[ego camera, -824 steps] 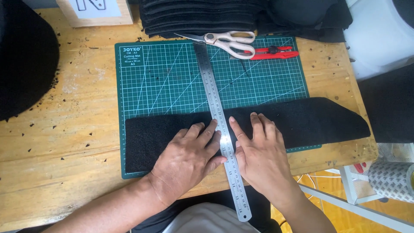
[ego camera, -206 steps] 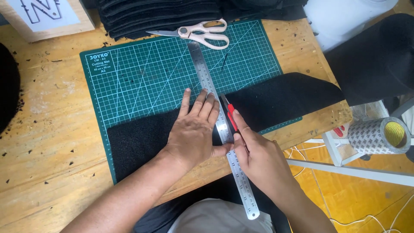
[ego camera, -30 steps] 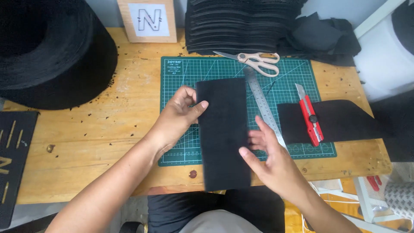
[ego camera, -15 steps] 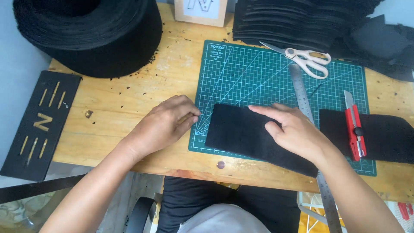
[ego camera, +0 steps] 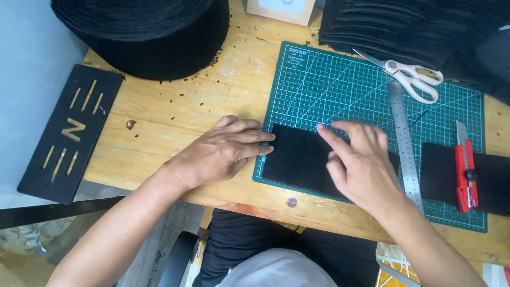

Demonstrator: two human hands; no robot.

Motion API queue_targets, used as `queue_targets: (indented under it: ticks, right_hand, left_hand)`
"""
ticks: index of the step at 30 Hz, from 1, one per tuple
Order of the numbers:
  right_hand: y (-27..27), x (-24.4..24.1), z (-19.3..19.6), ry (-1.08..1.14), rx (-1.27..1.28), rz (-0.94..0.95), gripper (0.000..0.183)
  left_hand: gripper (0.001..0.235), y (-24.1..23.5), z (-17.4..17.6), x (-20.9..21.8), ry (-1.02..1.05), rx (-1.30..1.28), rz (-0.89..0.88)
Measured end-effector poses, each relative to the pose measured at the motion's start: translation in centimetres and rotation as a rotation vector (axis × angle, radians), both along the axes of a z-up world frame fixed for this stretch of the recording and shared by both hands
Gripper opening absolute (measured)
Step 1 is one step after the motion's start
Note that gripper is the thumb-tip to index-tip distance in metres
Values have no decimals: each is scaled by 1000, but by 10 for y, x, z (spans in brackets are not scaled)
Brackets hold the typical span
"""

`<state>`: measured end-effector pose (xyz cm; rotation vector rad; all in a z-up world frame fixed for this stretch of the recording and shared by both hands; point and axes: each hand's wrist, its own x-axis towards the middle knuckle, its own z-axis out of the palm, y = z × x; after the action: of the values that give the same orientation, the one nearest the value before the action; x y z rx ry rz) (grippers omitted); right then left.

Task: The person measures and cuts a piece of black fabric on a green cutting mat using a metal ruler and a red utility knife. The person aligns the ruler, cuts along the edge, and then separates the cut piece from the main fabric.

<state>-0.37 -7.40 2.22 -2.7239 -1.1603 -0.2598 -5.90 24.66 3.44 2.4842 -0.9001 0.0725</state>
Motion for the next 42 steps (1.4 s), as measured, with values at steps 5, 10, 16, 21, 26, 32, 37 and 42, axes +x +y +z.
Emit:
queue_targets:
  ticks: [5,10,16,21,26,32,37,42]
  right_hand:
    - [39,-24,9,98,114,268,51]
    - [44,-23,-1,123,115,305,49]
    - [49,-25,4,167,85,289,46]
    - [47,-26,-1,120,28,326,47]
    - [49,-26,5,118,17,335,47]
    - [50,-26,7,118,16,342,46]
    - [51,-26,6,126,28,341,45]
    - [52,-26,7,122,44,348,44]
  left_hand:
    - [35,10,-25,8,-141,-53,-95]
    - [41,14,-30,7,-132,-83,-83]
    - [43,16,-32,8,-104,-89,-86]
    - [55,18,-36,8,-42,-65,-75]
    - [57,23,-31,7,-34,-121,-47]
    - [49,26,-33,9,-61,-180,-52]
    - [44,25,-32,9,-73,-181,-52]
    - [40,25,-32,9,-88,-173,-56]
